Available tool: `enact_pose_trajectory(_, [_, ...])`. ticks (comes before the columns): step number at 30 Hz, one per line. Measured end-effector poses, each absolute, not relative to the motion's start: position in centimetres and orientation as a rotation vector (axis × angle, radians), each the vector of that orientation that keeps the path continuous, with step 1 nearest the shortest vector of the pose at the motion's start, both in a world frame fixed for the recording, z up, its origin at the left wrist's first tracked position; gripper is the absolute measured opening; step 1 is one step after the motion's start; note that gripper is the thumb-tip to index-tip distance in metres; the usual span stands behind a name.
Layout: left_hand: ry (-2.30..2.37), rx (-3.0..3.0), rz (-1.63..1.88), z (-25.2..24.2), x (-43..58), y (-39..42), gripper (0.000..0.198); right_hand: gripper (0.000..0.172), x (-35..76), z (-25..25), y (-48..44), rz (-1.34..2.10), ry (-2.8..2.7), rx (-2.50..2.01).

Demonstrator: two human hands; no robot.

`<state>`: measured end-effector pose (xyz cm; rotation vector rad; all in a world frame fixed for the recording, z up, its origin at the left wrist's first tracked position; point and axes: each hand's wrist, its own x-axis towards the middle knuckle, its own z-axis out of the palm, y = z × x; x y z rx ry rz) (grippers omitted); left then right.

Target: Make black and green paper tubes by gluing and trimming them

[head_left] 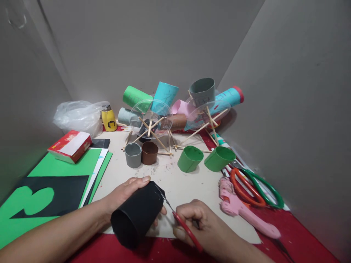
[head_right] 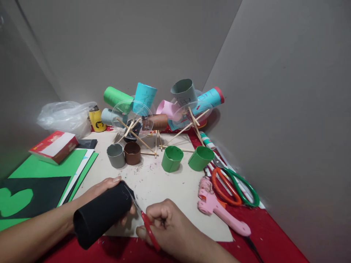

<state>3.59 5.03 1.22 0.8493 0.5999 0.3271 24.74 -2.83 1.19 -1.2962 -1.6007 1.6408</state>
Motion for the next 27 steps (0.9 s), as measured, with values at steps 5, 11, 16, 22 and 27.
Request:
enact_pose_trajectory(5, [0.605, 0.836, 0.349, 1.3, 3.7, 5.1, 0.059, 0.048, 24.9, 1.1, -2.6, 1.670, -1.569, -1.224])
enact_pose_trajectory(11, [0.576, 0.860, 0.344, 1.3, 3.5, 5.0, 0.056, 0.045, 24.8, 1.4, -2.6, 1.784, -1.519, -1.229])
enact_pose_trajectory(16, [0.578, 0.884, 0.344, 1.9, 3.6, 4.9, 0.052, 0.046, 24.7, 1.4, -2.6, 1.804, -1.507, -1.231])
enact_pose_trajectory(22, [0.605, 0.965, 0.321, 2.4, 3.6, 4.9, 0.059, 0.054, 24.9, 1.2, -2.7, 1.770, -1.510, -1.191])
enact_pose_trajectory(27, [0.585, 1.006, 0.312, 2.2, 3.5, 5.0, 0.061, 0.054, 24.9, 1.3, -2.8, 1.753, -1.537, -1.179])
